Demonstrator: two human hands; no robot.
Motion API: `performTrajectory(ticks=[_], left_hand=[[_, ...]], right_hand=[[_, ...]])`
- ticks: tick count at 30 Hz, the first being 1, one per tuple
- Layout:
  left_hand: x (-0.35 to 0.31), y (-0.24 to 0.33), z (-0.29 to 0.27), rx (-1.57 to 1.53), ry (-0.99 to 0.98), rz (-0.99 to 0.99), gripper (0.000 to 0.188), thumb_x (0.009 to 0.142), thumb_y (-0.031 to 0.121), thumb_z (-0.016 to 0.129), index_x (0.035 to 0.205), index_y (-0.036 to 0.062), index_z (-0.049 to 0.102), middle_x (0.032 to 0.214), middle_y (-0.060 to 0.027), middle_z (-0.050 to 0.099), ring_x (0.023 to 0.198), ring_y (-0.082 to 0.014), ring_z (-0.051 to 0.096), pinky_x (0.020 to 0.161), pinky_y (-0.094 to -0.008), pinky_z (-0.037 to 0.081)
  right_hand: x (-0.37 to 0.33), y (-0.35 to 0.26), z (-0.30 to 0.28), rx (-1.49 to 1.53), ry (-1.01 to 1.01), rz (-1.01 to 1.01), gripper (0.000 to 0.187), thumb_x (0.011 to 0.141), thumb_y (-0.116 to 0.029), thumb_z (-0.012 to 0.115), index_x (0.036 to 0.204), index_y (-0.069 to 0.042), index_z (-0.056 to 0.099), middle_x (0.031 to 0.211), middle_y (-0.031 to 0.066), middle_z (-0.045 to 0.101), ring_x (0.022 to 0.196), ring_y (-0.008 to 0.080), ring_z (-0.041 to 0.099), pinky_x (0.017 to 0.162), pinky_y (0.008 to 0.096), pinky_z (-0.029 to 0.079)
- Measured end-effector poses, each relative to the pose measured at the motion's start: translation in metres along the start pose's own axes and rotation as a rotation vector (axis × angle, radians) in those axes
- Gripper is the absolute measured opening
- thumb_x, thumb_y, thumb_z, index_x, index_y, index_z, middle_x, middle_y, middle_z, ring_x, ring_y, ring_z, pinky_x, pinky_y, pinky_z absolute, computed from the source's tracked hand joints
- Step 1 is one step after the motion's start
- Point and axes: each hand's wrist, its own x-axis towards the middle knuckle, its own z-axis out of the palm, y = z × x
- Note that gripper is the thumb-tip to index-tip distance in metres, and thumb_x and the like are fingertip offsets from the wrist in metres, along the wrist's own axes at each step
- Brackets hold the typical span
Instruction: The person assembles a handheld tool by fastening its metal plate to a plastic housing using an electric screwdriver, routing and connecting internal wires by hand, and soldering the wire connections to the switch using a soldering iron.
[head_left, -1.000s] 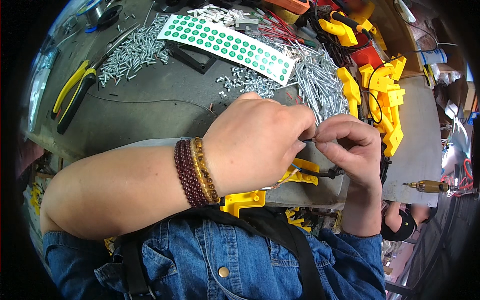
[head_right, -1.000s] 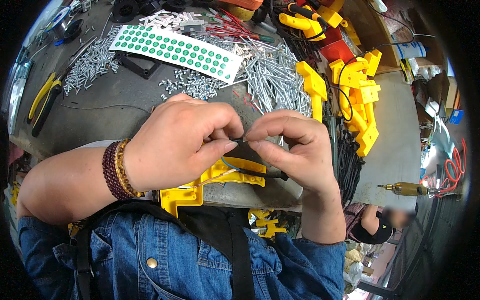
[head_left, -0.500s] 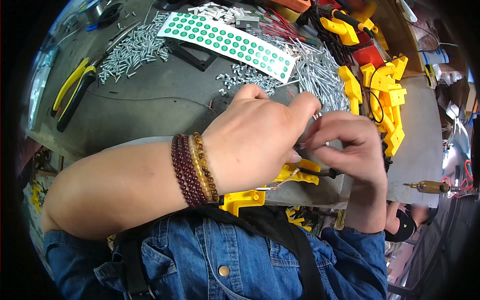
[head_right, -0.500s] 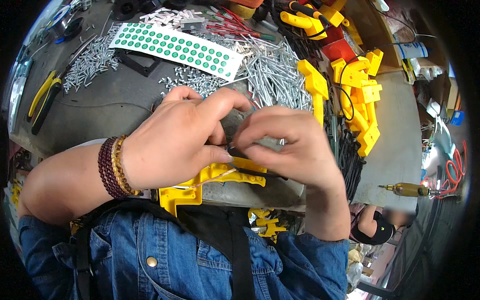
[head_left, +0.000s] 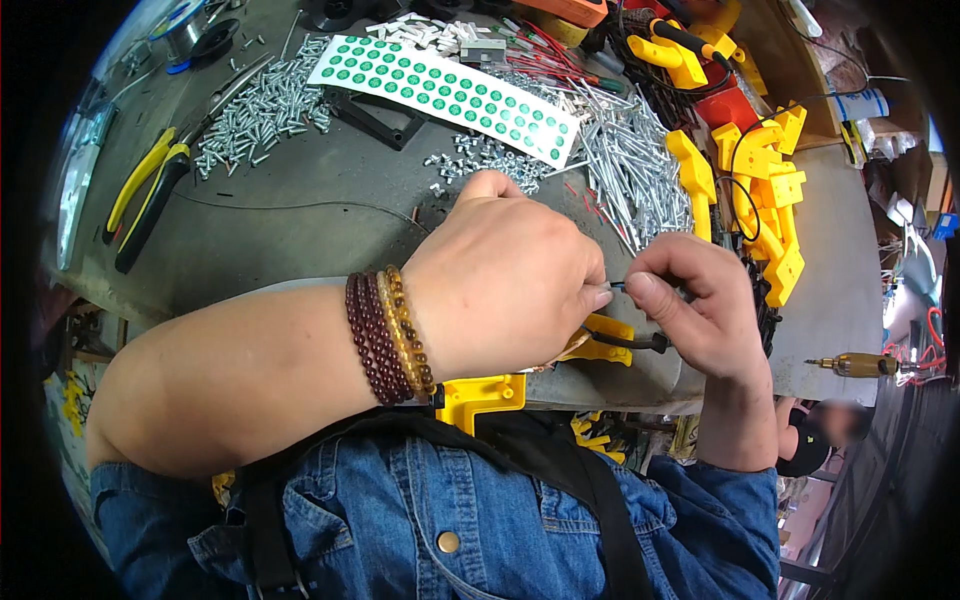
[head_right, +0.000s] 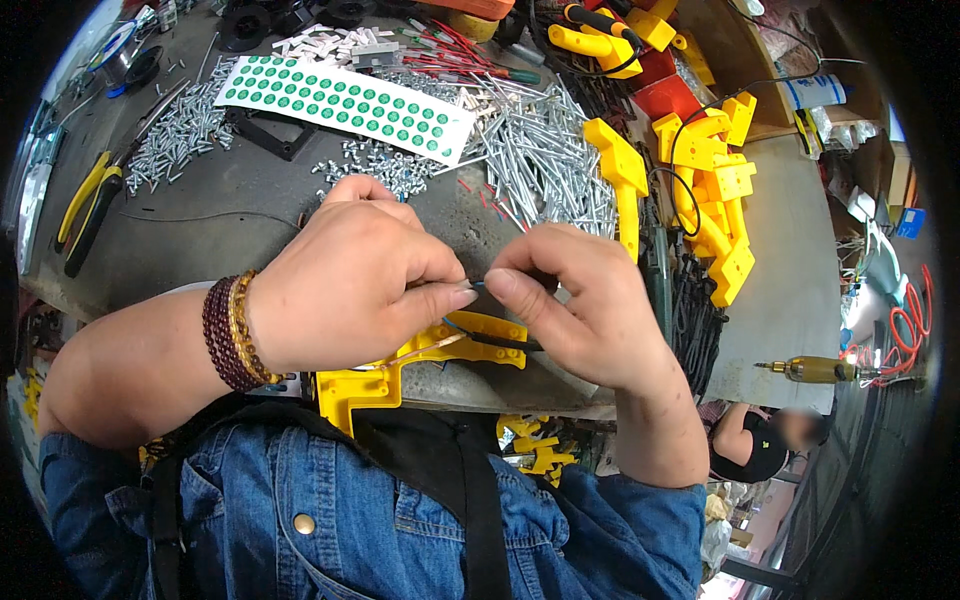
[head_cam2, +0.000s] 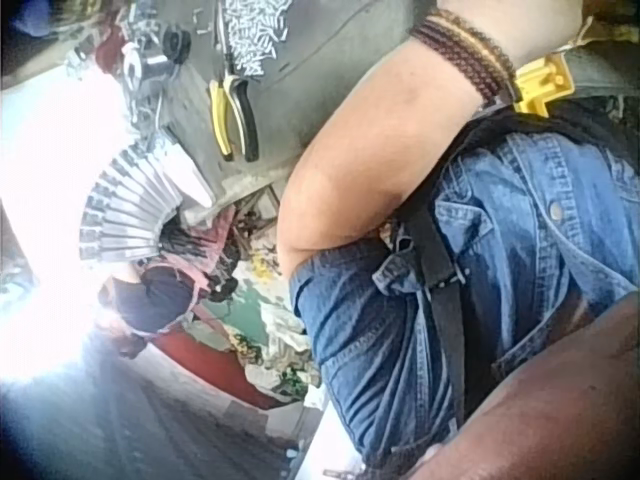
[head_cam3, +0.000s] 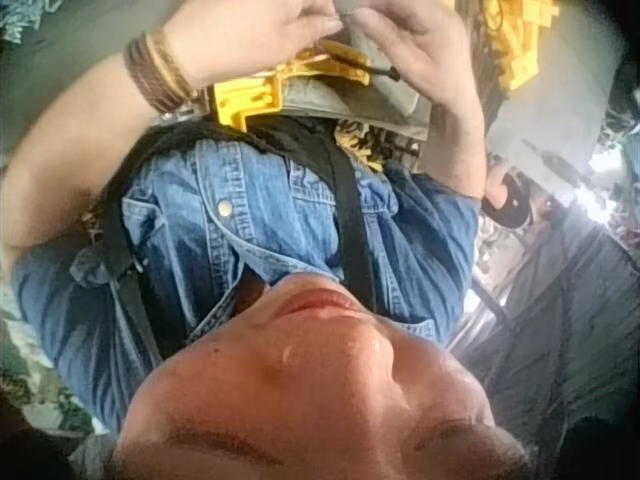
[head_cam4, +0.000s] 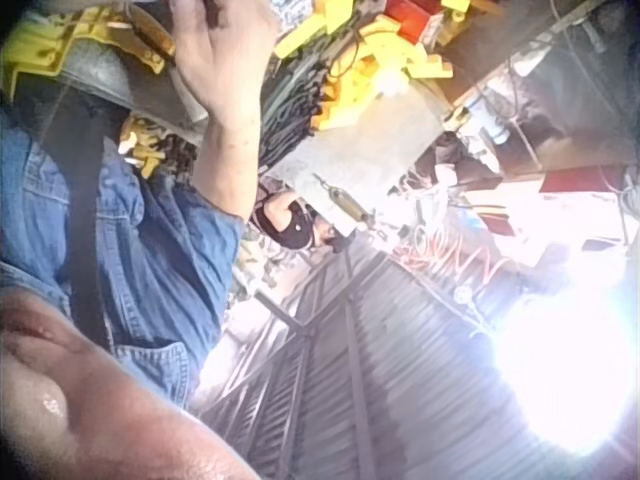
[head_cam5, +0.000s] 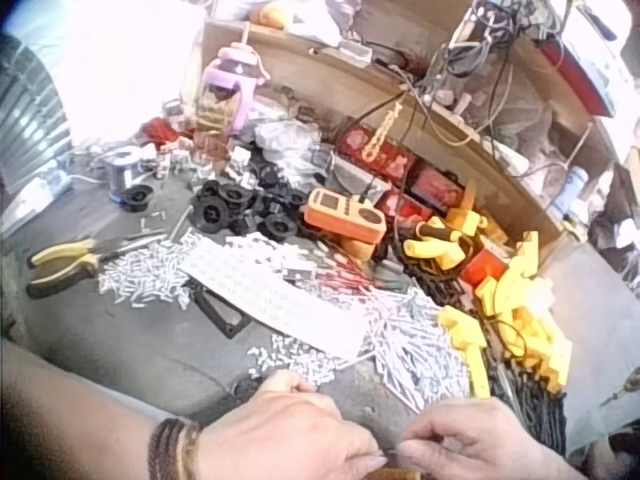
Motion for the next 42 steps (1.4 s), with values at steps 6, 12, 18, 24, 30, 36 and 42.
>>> performTrajectory(ticks=[6, 12, 18, 24, 30, 36, 42], left_hand=[[-0.003, 0.000, 0.002, 0.133, 0.073, 0.104, 0.015, 0.085, 0.022, 0.067, 0.077, 0.0109, 0.072, 0.066, -0.0050, 0.064, 0.076, -0.0236, 0.062, 0.090, -0.0424, 0.038], [-0.001, 0.000, 0.002, 0.142, 0.053, 0.080, 0.013, 0.084, 0.021, 0.068, 0.076, 0.0115, 0.072, 0.066, -0.0043, 0.063, 0.077, -0.0233, 0.062, 0.090, -0.0439, 0.038], [-0.003, -0.001, 0.006, 0.175, 0.112, 0.176, 0.012, 0.082, 0.021, 0.069, 0.074, 0.0113, 0.070, 0.066, -0.0031, 0.063, 0.077, -0.0220, 0.062, 0.090, -0.0439, 0.038], [0.000, 0.001, 0.006, 0.170, 0.129, 0.179, 0.012, 0.082, 0.020, 0.069, 0.074, 0.0117, 0.071, 0.066, -0.0022, 0.063, 0.077, -0.0217, 0.062, 0.090, -0.0440, 0.038], [-0.017, 0.016, -0.035, 0.458, 0.036, 0.126, 0.035, 0.091, 0.018, 0.062, 0.124, 0.0077, 0.059, 0.115, -0.0092, 0.064, 0.112, -0.0266, 0.056, 0.097, -0.0454, 0.037], [-0.092, 0.003, -0.075, 0.403, -0.168, 0.036, 0.109, 0.068, 0.061, 0.077, 0.143, -0.0077, 0.037, 0.125, -0.0232, 0.052, 0.114, -0.0397, 0.050, 0.101, -0.0440, 0.037], [-0.098, 0.002, -0.077, 0.381, -0.097, 0.013, 0.104, 0.061, 0.032, 0.083, 0.144, -0.0089, 0.035, 0.116, -0.0203, 0.058, 0.107, -0.0385, 0.055, 0.097, -0.0438, 0.042]], right_hand=[[-0.008, 0.014, -0.010, 0.988, -0.379, 0.515, 0.028, 0.103, -0.023, 0.047, 0.098, -0.001, 0.063, 0.073, -0.0020, 0.057, 0.064, 0.0042, 0.051, 0.057, 0.0189, 0.042], [-0.013, 0.008, 0.015, -0.016, 0.020, -0.057, 0.012, 0.091, -0.012, 0.061, 0.097, -0.001, 0.061, 0.080, 0.0072, 0.060, 0.075, 0.0195, 0.059, 0.068, 0.0317, 0.048], [-0.015, 0.014, 0.003, 1.279, -0.305, 0.681, 0.025, 0.098, -0.021, 0.050, 0.087, -0.001, 0.061, 0.062, -0.0002, 0.051, 0.055, 0.0072, 0.048, 0.051, 0.0185, 0.038], [-0.019, 0.015, 0.024, -0.207, 0.221, -0.362, 0.013, 0.082, -0.006, 0.070, 0.093, -0.005, 0.063, 0.078, 0.0068, 0.059, 0.062, 0.0226, 0.058, 0.054, 0.0296, 0.046], [-0.025, 0.000, 0.010, 0.523, -0.074, 0.412, 0.035, 0.103, -0.028, 0.051, 0.083, -0.001, 0.062, 0.061, 0.0011, 0.056, 0.055, 0.0067, 0.054, 0.051, 0.0251, 0.043], [-0.032, 0.043, -0.015, 0.371, 0.146, 0.233, 0.039, 0.104, -0.032, 0.048, 0.084, -0.003, 0.065, 0.074, -0.0014, 0.061, 0.062, 0.0051, 0.053, 0.054, 0.0213, 0.043], [0.012, 0.097, -0.051, 0.275, 0.453, 0.296, 0.031, 0.103, -0.033, 0.051, 0.086, -0.009, 0.061, 0.074, -0.0042, 0.056, 0.061, 0.0029, 0.050, 0.054, 0.0180, 0.038]])
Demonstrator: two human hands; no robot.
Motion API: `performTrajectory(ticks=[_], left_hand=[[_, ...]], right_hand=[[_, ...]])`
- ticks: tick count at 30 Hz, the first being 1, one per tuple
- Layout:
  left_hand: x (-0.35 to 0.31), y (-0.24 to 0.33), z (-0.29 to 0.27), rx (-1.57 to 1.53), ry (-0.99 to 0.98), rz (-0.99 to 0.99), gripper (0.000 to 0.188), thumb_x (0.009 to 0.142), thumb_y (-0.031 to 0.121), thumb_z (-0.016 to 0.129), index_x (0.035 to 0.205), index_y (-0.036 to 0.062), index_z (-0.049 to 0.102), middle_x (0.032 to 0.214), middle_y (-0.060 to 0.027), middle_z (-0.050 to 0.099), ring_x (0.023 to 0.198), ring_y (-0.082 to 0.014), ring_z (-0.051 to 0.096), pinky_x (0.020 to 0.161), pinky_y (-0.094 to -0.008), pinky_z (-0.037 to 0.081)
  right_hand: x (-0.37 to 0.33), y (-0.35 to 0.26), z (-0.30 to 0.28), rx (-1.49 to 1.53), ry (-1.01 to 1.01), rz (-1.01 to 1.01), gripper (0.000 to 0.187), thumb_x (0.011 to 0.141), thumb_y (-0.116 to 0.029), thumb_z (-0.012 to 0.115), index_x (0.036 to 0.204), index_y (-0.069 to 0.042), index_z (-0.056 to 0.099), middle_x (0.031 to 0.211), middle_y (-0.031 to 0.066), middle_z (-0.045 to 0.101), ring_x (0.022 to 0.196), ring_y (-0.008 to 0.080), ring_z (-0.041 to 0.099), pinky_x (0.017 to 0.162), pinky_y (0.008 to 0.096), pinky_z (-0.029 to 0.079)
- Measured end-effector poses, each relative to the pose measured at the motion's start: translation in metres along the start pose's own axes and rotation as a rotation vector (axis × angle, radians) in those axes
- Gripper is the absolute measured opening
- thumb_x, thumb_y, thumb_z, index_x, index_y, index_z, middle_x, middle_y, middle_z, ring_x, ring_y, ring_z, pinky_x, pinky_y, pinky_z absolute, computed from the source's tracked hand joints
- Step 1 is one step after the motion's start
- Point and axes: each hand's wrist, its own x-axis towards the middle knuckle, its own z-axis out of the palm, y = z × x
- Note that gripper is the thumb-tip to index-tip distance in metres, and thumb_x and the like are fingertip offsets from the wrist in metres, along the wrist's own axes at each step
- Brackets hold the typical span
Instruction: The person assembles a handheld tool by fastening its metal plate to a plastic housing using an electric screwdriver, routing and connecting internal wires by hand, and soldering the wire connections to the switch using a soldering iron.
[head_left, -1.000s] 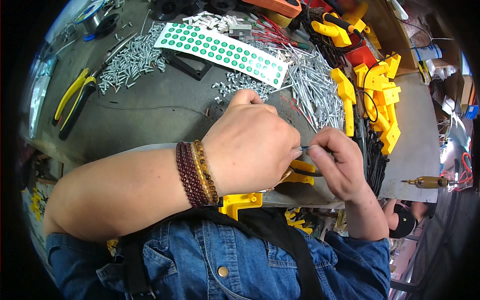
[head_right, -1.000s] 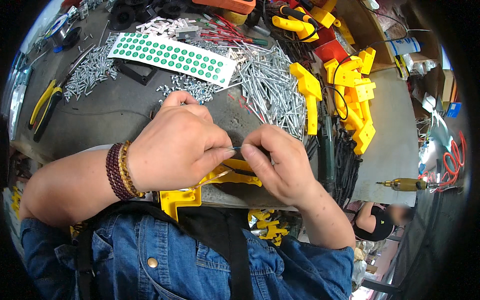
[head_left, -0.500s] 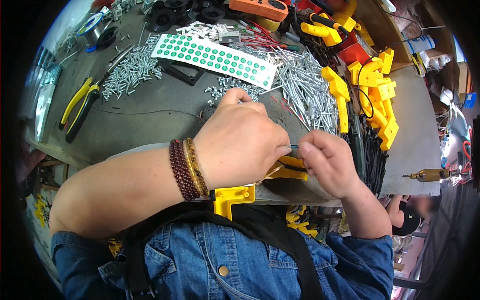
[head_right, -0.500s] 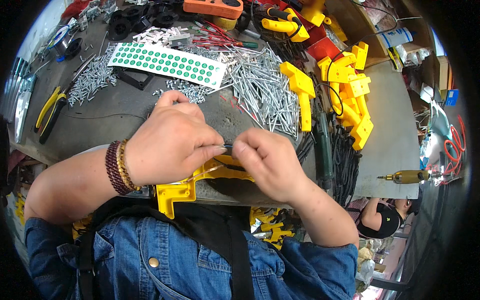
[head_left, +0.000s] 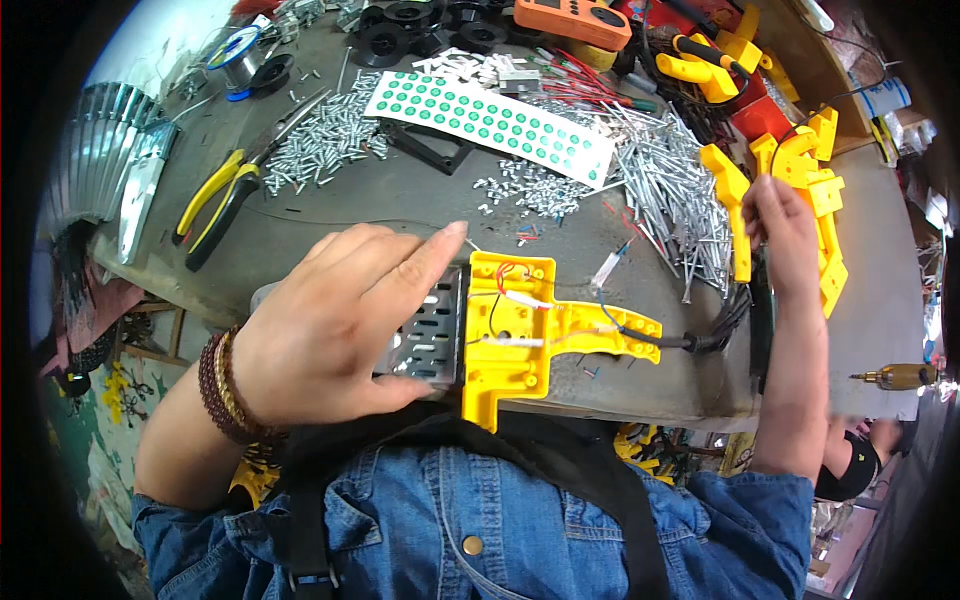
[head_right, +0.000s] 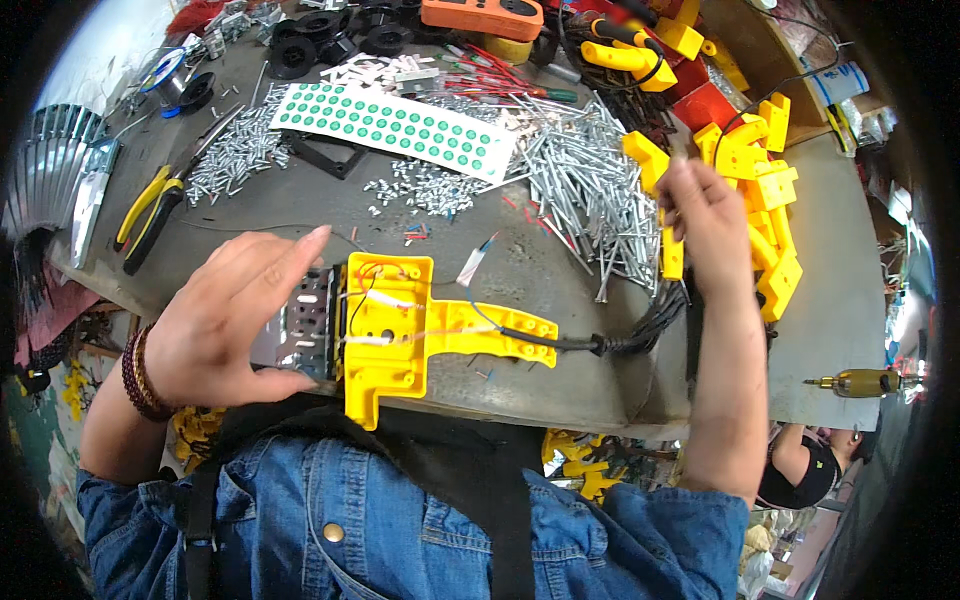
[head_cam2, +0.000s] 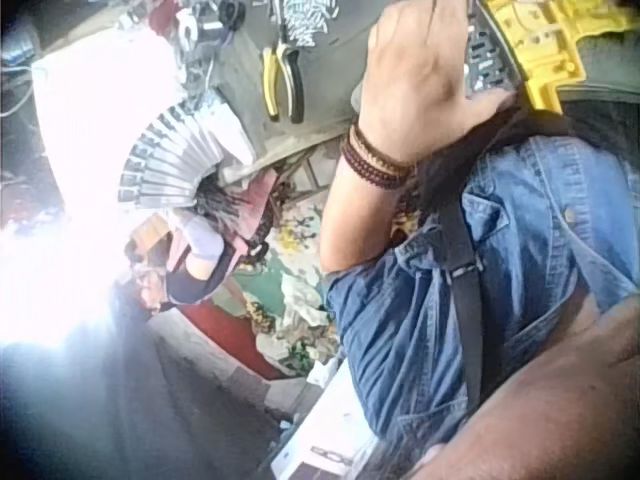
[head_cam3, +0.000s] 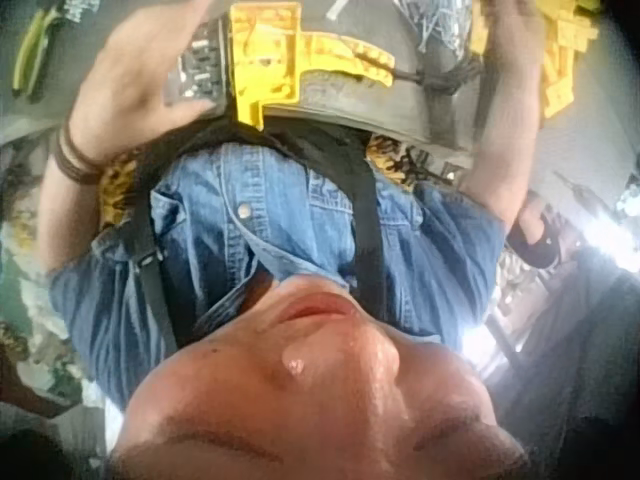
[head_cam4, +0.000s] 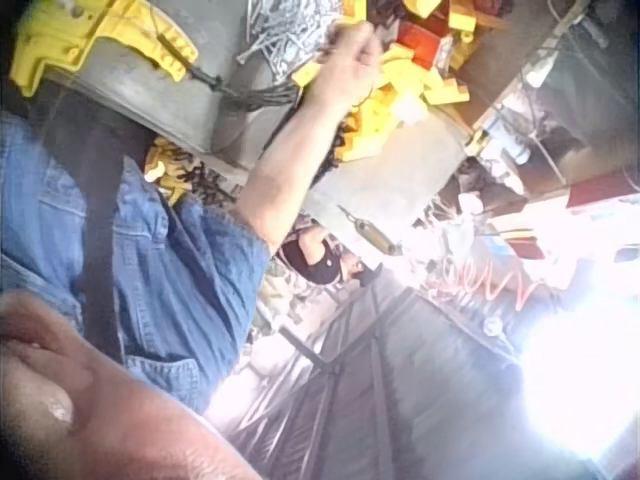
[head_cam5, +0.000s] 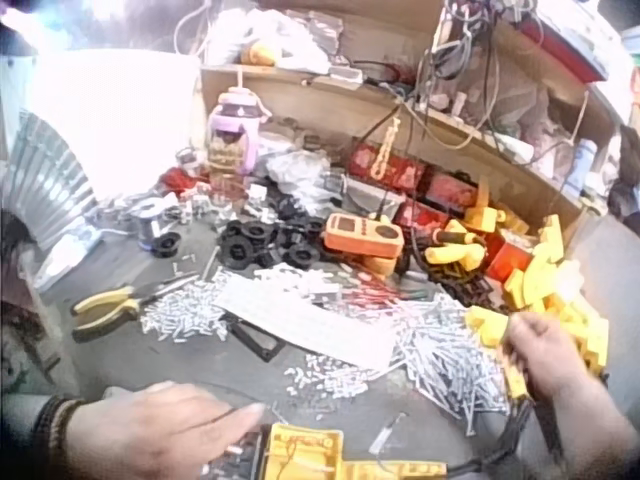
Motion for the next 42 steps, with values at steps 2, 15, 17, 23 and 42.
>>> performTrajectory(ticks=[2, 15, 17, 23, 42], left_hand=[[0.003, -0.004, -0.007, -0.017, -0.069, 0.032, 0.102, 0.062, 0.028, 0.082, 0.144, -0.0097, 0.035, 0.117, -0.0208, 0.058, 0.109, -0.0393, 0.055, 0.097, -0.0440, 0.042], [0.071, -0.051, 0.001, -0.053, -0.048, -0.043, 0.013, 0.080, 0.006, 0.068, 0.092, 0.0035, 0.063, 0.086, -0.0108, 0.061, 0.085, -0.0301, 0.060, 0.077, -0.0389, 0.049], [0.060, -0.045, -0.001, -0.202, 0.033, -0.188, 0.014, 0.079, 0.009, 0.071, 0.089, 0.0034, 0.062, 0.085, -0.0115, 0.060, 0.084, -0.0318, 0.060, 0.075, -0.0394, 0.049], [0.051, -0.055, 0.016, 0.055, 0.011, -0.051, 0.017, 0.079, 0.009, 0.070, 0.088, 0.0029, 0.057, 0.085, -0.0127, 0.057, 0.084, -0.0345, 0.058, 0.074, -0.0414, 0.047], [0.059, 0.013, 0.026, -0.197, 0.354, -0.044, 0.016, 0.071, -0.003, 0.071, 0.080, 0.0029, 0.060, 0.078, -0.0096, 0.056, 0.073, -0.0277, 0.056, 0.066, -0.0342, 0.045]], right_hand=[[0.032, 0.013, -0.013, 0.162, 0.041, 0.072, 0.026, 0.101, -0.032, 0.054, 0.095, -0.008, 0.062, 0.078, -0.0042, 0.056, 0.063, 0.0030, 0.049, 0.054, 0.0182, 0.037], [0.179, 0.025, 0.018, -0.029, 0.199, -0.523, 0.031, 0.092, -0.032, 0.071, 0.117, -0.014, 0.066, 0.098, -0.0033, 0.067, 0.088, 0.0079, 0.060, 0.070, 0.0218, 0.047], [0.167, 0.008, 0.009, 0.190, 0.267, -0.649, 0.029, 0.096, -0.028, 0.065, 0.116, -0.007, 0.065, 0.100, 0.0037, 0.070, 0.088, 0.0096, 0.064, 0.074, 0.0222, 0.050], [0.033, -0.045, 0.027, 0.846, 0.375, -0.531, 0.030, 0.099, -0.021, 0.057, 0.120, 0.001, 0.055, 0.112, 0.0147, 0.065, 0.086, 0.0144, 0.059, 0.077, 0.0258, 0.049], [-0.013, -0.039, 0.082, 1.019, -0.017, -0.014, 0.026, 0.100, -0.034, 0.052, 0.106, -0.009, 0.056, 0.088, 0.0105, 0.067, 0.047, 0.0052, 0.043, 0.040, 0.0192, 0.033]])
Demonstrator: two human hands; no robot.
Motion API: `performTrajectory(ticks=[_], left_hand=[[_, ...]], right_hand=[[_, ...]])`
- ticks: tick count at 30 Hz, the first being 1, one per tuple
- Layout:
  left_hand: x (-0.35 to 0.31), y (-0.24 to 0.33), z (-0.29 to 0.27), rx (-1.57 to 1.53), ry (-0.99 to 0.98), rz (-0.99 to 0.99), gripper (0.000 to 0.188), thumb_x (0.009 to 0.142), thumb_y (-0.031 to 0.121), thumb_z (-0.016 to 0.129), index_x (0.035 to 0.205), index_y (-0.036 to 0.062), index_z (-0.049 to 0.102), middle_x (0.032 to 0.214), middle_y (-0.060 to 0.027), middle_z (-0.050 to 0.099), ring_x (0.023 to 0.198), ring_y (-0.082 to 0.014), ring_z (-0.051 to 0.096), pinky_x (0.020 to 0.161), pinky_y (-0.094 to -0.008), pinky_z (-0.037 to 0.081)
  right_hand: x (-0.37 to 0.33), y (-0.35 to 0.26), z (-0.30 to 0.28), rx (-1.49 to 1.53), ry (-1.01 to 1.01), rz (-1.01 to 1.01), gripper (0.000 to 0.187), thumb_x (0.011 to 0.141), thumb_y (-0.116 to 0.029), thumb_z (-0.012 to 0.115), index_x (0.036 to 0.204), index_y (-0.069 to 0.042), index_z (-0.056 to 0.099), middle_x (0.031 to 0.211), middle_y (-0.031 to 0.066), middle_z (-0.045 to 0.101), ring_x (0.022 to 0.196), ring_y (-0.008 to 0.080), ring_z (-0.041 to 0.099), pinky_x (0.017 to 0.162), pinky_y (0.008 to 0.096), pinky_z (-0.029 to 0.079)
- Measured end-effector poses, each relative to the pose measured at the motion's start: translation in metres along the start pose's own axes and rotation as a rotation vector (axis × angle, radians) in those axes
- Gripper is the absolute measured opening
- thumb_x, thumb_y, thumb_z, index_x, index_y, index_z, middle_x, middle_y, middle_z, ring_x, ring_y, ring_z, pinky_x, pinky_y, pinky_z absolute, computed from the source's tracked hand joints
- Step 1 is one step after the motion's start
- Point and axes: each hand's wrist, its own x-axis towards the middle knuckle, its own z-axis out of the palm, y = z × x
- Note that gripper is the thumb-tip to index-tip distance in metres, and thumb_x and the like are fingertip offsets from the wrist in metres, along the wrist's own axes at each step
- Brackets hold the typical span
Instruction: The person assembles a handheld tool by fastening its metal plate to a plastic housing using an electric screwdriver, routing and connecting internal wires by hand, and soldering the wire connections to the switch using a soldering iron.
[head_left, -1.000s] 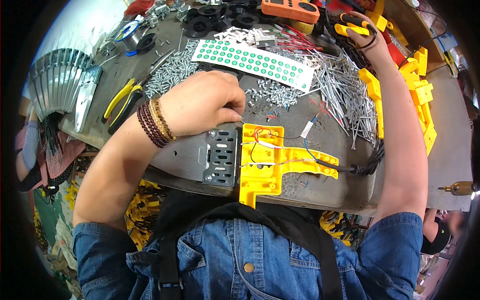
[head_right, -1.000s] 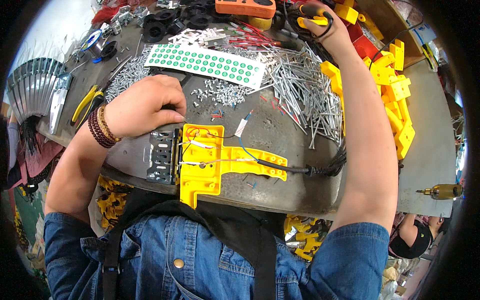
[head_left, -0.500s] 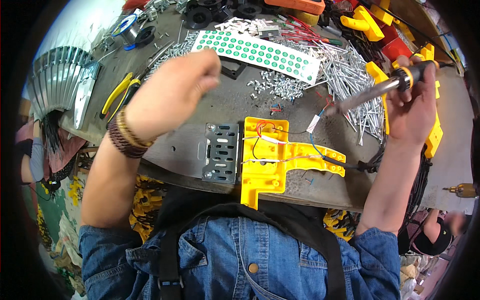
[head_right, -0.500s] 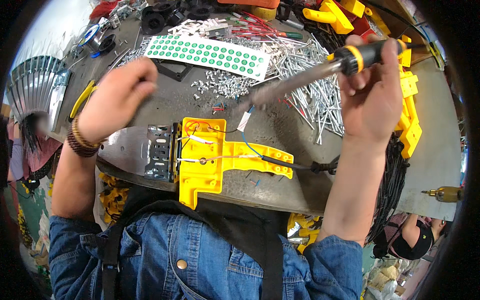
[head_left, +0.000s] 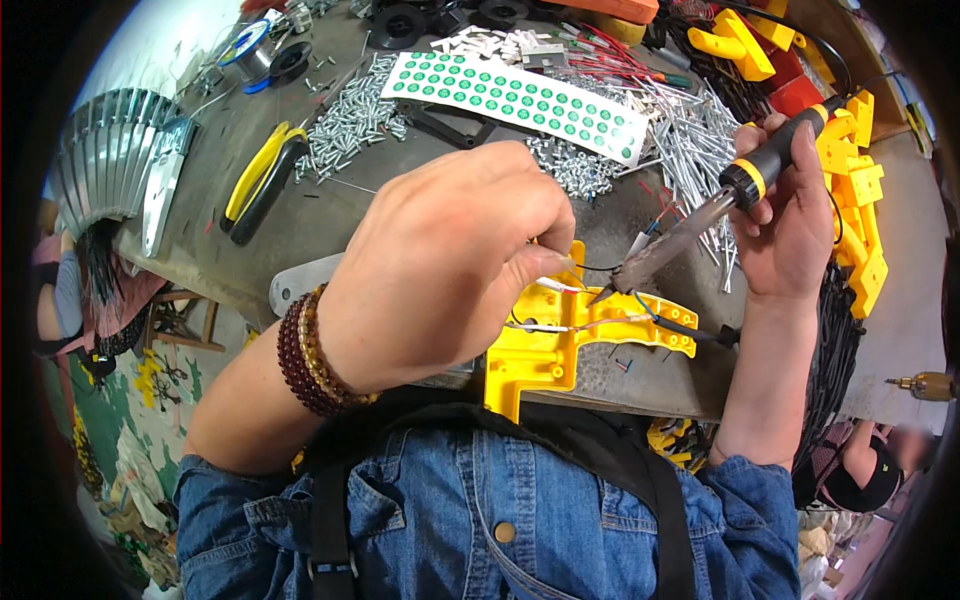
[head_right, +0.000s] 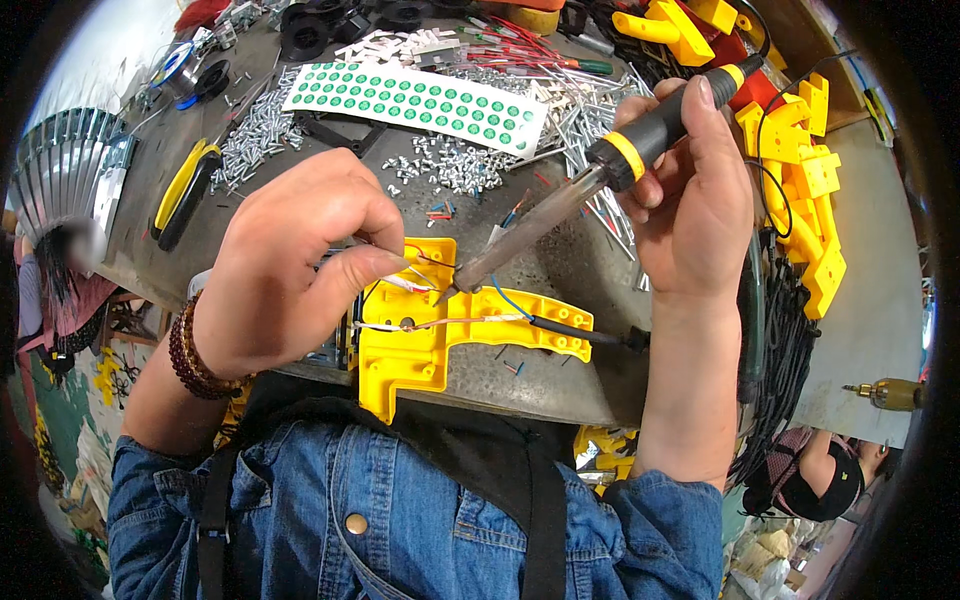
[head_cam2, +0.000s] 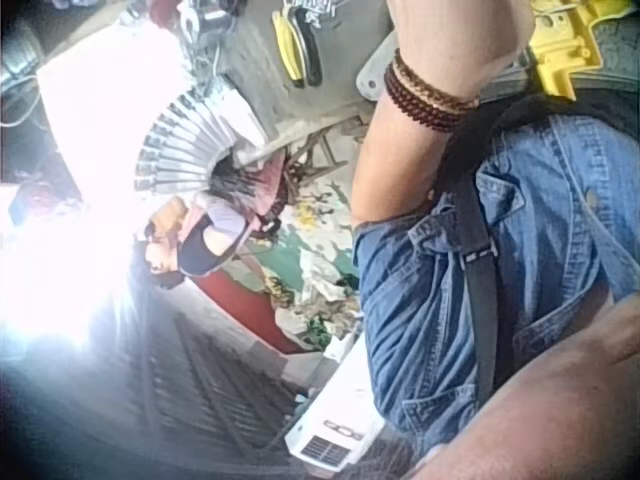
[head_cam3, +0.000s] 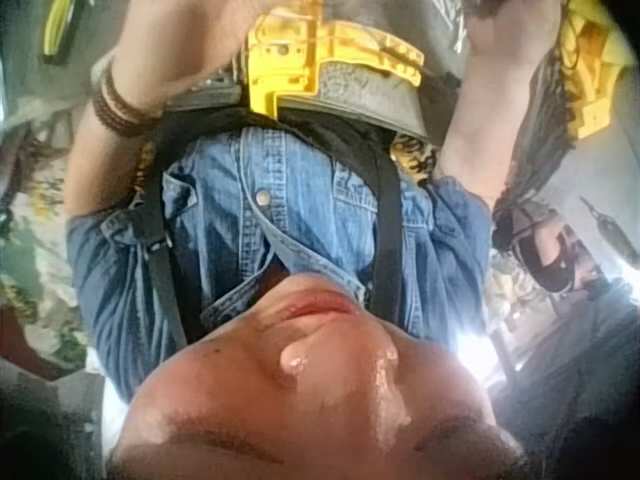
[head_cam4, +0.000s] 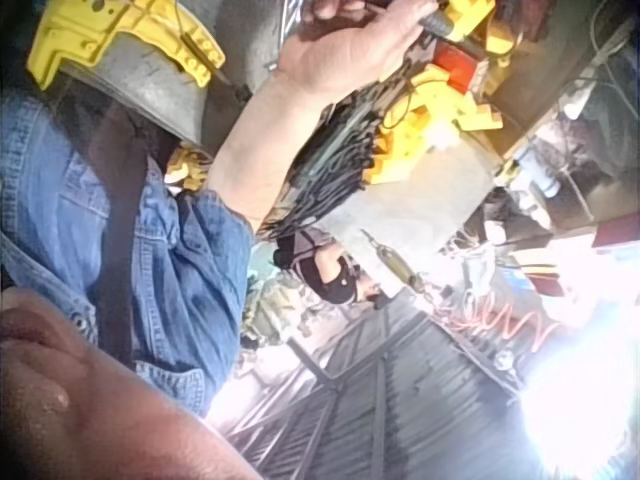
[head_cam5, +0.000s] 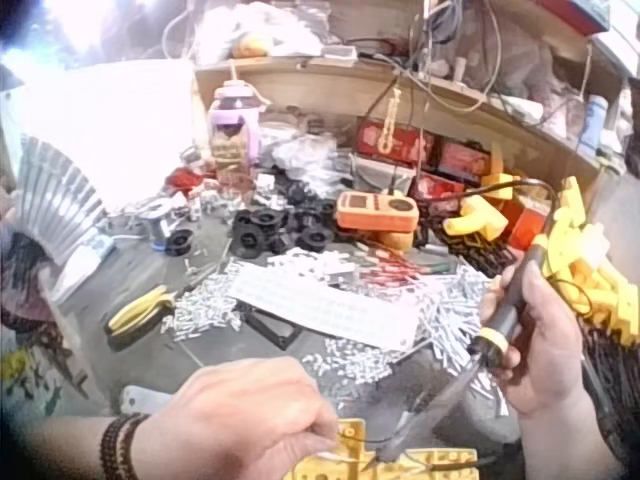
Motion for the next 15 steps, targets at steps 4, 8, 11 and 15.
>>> performTrajectory(ticks=[4, 8, 11, 15], left_hand=[[-0.0005, 0.0009, 0.0033, -0.024, -0.010, 0.012, 0.016, 0.071, -0.002, 0.072, 0.080, 0.0031, 0.060, 0.078, -0.0098, 0.056, 0.074, -0.0283, 0.057, 0.066, -0.0344, 0.045], [-0.0005, 0.0025, 0.0027, -0.024, -0.001, 0.015, 0.017, 0.070, -0.001, 0.073, 0.079, 0.0030, 0.059, 0.078, -0.0097, 0.056, 0.074, -0.0286, 0.056, 0.067, -0.0346, 0.045], [-0.0007, 0.0011, 0.0039, -0.022, -0.007, 0.011, 0.016, 0.071, -0.001, 0.072, 0.079, 0.0029, 0.059, 0.078, -0.0098, 0.056, 0.074, -0.0288, 0.056, 0.067, -0.0347, 0.045], [-0.0006, -0.0008, 0.0047, -0.029, -0.015, 0.015, 0.015, 0.071, -0.001, 0.072, 0.078, 0.0031, 0.059, 0.078, -0.0102, 0.057, 0.075, -0.0295, 0.057, 0.067, -0.0352, 0.045]], right_hand=[[-0.0021, -0.0004, 0.0002, -0.015, -0.003, -0.034, 0.026, 0.100, -0.034, 0.052, 0.106, -0.008, 0.057, 0.088, 0.0105, 0.068, 0.049, 0.0054, 0.045, 0.040, 0.0199, 0.033], [-0.0027, -0.0002, -0.0013, -0.027, -0.003, -0.042, 0.026, 0.101, -0.034, 0.052, 0.105, -0.009, 0.057, 0.089, 0.0105, 0.068, 0.050, 0.0054, 0.045, 0.042, 0.0201, 0.034], [-0.0016, 0.0006, -0.0027, -0.001, -0.030, -0.047, 0.027, 0.101, -0.034, 0.052, 0.106, -0.009, 0.057, 0.089, 0.0103, 0.068, 0.051, 0.0055, 0.045, 0.043, 0.0202, 0.035], [-0.0029, -0.0007, -0.0010, -0.001, -0.033, -0.058, 0.027, 0.101, -0.034, 0.052, 0.107, -0.009, 0.058, 0.089, 0.0094, 0.068, 0.051, 0.0056, 0.046, 0.044, 0.0203, 0.035]])
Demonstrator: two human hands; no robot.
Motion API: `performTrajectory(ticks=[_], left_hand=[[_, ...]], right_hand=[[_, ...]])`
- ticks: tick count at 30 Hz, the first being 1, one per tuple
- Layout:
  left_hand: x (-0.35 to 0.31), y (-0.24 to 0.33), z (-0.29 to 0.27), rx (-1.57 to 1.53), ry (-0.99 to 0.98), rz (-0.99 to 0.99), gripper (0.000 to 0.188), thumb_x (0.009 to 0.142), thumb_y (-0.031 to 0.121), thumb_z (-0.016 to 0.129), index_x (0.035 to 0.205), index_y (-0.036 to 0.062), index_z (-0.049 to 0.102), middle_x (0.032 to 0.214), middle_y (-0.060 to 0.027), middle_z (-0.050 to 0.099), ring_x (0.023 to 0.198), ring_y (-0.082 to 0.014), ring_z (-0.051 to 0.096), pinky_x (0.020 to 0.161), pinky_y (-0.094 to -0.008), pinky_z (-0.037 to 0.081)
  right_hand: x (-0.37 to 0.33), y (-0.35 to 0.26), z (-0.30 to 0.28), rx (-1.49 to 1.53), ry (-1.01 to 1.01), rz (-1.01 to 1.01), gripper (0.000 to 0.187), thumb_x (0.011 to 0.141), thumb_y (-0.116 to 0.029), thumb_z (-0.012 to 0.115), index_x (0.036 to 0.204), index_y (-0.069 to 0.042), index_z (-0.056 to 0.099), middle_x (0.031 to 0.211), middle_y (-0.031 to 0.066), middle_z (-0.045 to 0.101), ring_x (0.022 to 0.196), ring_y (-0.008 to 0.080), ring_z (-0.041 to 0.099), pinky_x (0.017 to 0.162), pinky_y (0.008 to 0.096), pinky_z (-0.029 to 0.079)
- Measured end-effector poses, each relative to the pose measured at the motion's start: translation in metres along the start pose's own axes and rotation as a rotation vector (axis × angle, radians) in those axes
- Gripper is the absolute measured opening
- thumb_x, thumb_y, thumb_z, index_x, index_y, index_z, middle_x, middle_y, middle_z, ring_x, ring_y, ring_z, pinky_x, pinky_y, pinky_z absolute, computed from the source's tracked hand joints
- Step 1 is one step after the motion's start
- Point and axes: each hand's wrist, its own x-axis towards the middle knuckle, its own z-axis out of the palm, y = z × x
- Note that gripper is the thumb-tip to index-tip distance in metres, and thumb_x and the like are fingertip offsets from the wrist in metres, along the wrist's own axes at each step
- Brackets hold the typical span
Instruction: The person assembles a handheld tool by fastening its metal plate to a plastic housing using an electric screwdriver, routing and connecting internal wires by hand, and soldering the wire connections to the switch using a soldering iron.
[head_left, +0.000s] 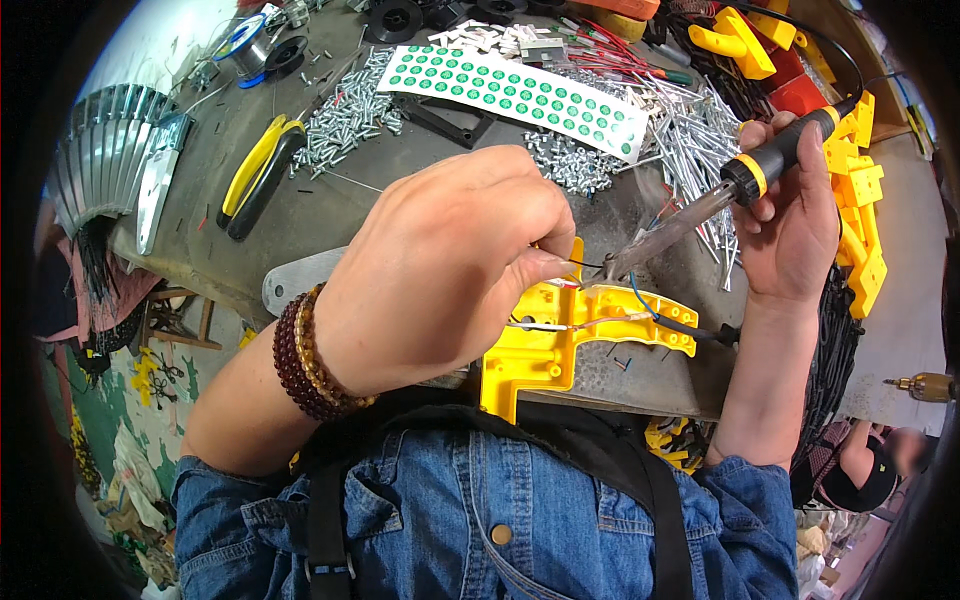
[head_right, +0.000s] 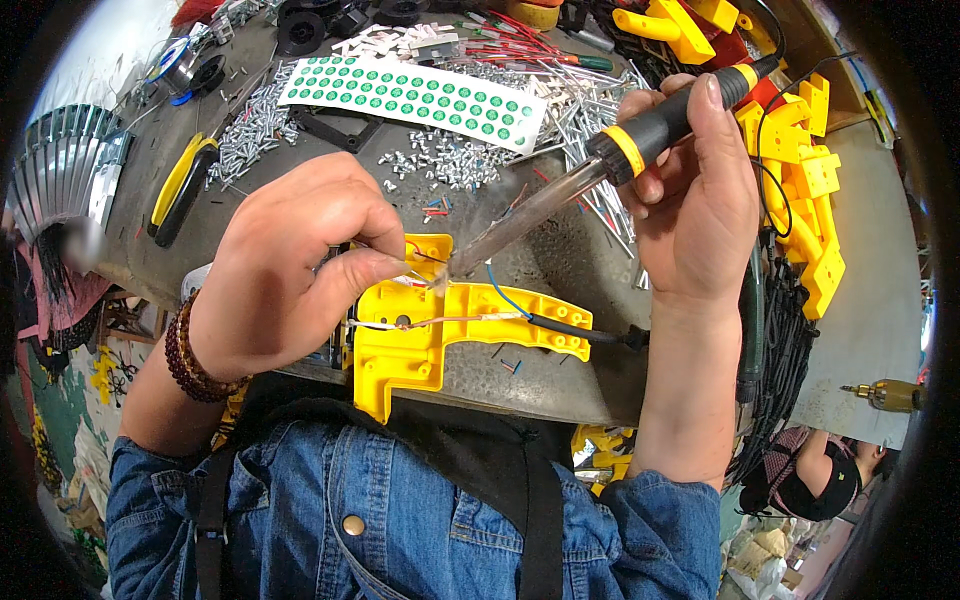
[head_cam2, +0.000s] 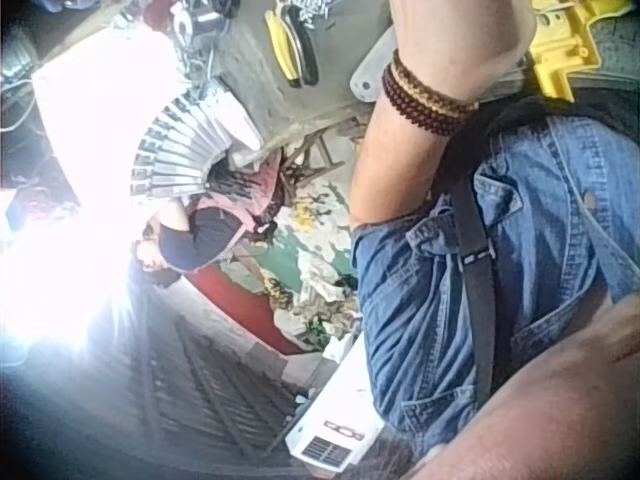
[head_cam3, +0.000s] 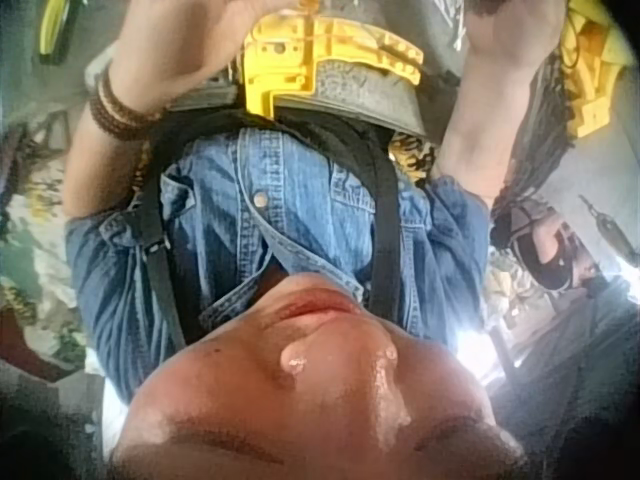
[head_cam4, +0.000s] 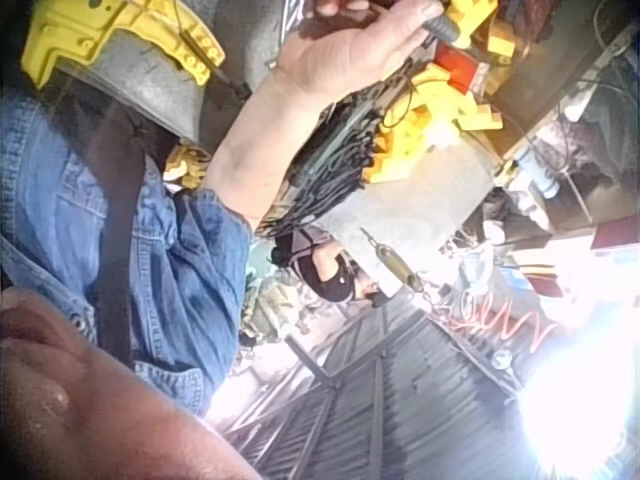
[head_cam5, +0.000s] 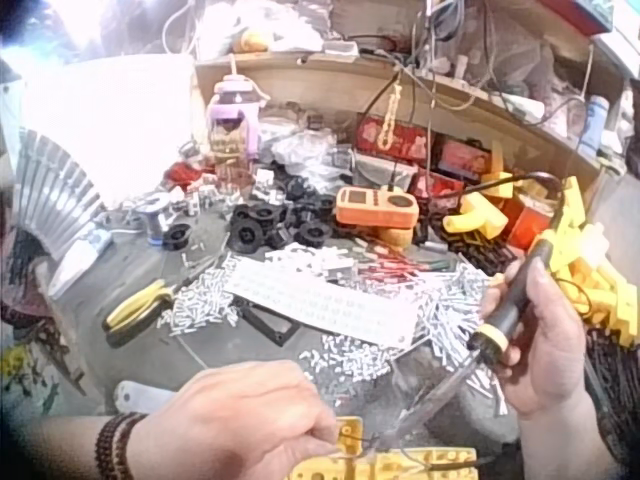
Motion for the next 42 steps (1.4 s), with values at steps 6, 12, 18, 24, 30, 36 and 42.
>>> performTrajectory(ticks=[6, 12, 18, 24, 30, 36, 42], left_hand=[[0.000, -0.001, 0.002, -0.011, -0.007, -0.016, 0.012, 0.073, 0.001, 0.071, 0.079, 0.0030, 0.061, 0.078, -0.0107, 0.058, 0.076, -0.0303, 0.058, 0.067, -0.0363, 0.045], [0.002, 0.000, 0.002, -0.025, -0.009, 0.005, 0.012, 0.074, 0.003, 0.071, 0.080, 0.0027, 0.061, 0.078, -0.0108, 0.058, 0.076, -0.0307, 0.057, 0.067, -0.0361, 0.046], [-0.001, -0.001, -0.008, 0.000, 0.124, 0.086, 0.016, 0.074, -0.006, 0.067, 0.087, 0.0028, 0.064, 0.083, -0.0078, 0.057, 0.074, -0.0225, 0.056, 0.066, -0.0296, 0.043], [-0.021, 0.014, -0.020, -0.204, 0.077, -0.073, 0.017, 0.079, -0.007, 0.066, 0.093, 0.0014, 0.060, 0.089, -0.0056, 0.057, 0.075, -0.0116, 0.051, 0.066, -0.0234, 0.040], [-0.033, 0.019, -0.015, -0.350, 0.128, -0.070, 0.021, 0.080, -0.007, 0.069, 0.093, 0.0032, 0.056, 0.086, -0.0059, 0.057, 0.072, -0.0115, 0.050, 0.064, -0.0236, 0.040], [-0.030, 0.012, -0.013, -0.273, 0.092, 0.013, 0.021, 0.078, -0.006, 0.070, 0.089, 0.0041, 0.056, 0.081, -0.0047, 0.058, 0.069, -0.0122, 0.051, 0.060, -0.0245, 0.039], [-0.029, 0.013, -0.011, -0.255, 0.113, -0.002, 0.020, 0.076, -0.006, 0.071, 0.087, 0.0042, 0.057, 0.081, -0.0052, 0.058, 0.069, -0.0131, 0.052, 0.060, -0.0246, 0.041]], right_hand=[[0.002, -0.002, -0.003, 0.011, 0.032, 0.020, 0.028, 0.100, -0.036, 0.053, 0.107, -0.009, 0.058, 0.088, 0.0085, 0.068, 0.051, 0.0057, 0.045, 0.044, 0.0200, 0.034], [0.000, -0.001, -0.002, 0.007, 0.024, 0.023, 0.029, 0.100, -0.037, 0.054, 0.107, -0.010, 0.058, 0.090, 0.0088, 0.068, 0.051, 0.0057, 0.045, 0.043, 0.0198, 0.034], [-0.001, -0.002, 0.001, 0.006, 0.015, 0.024, 0.029, 0.100, -0.037, 0.054, 0.108, -0.009, 0.058, 0.090, 0.0085, 0.067, 0.051, 0.0056, 0.045, 0.043, 0.0196, 0.035], [-0.002, -0.011, -0.008, 0.089, 0.021, -0.048, 0.035, 0.102, -0.039, 0.049, 0.116, -0.007, 0.054, 0.096, 0.0111, 0.064, 0.048, 0.0050, 0.043, 0.041, 0.0176, 0.039], [-0.009, -0.003, 0.004, 0.182, -0.137, 0.059, 0.037, 0.104, -0.037, 0.046, 0.119, -0.004, 0.051, 0.101, 0.0128, 0.062, 0.052, 0.0065, 0.047, 0.042, 0.0160, 0.039], [-0.008, 0.002, 0.005, 0.119, -0.057, 0.056, 0.035, 0.103, -0.038, 0.048, 0.117, -0.006, 0.052, 0.099, 0.0138, 0.064, 0.049, 0.0049, 0.047, 0.040, 0.0160, 0.037], [-0.008, 0.001, 0.006, 0.130, -0.043, 0.069, 0.035, 0.103, -0.038, 0.048, 0.116, -0.006, 0.052, 0.098, 0.0137, 0.064, 0.049, 0.0044, 0.046, 0.040, 0.0157, 0.037]])
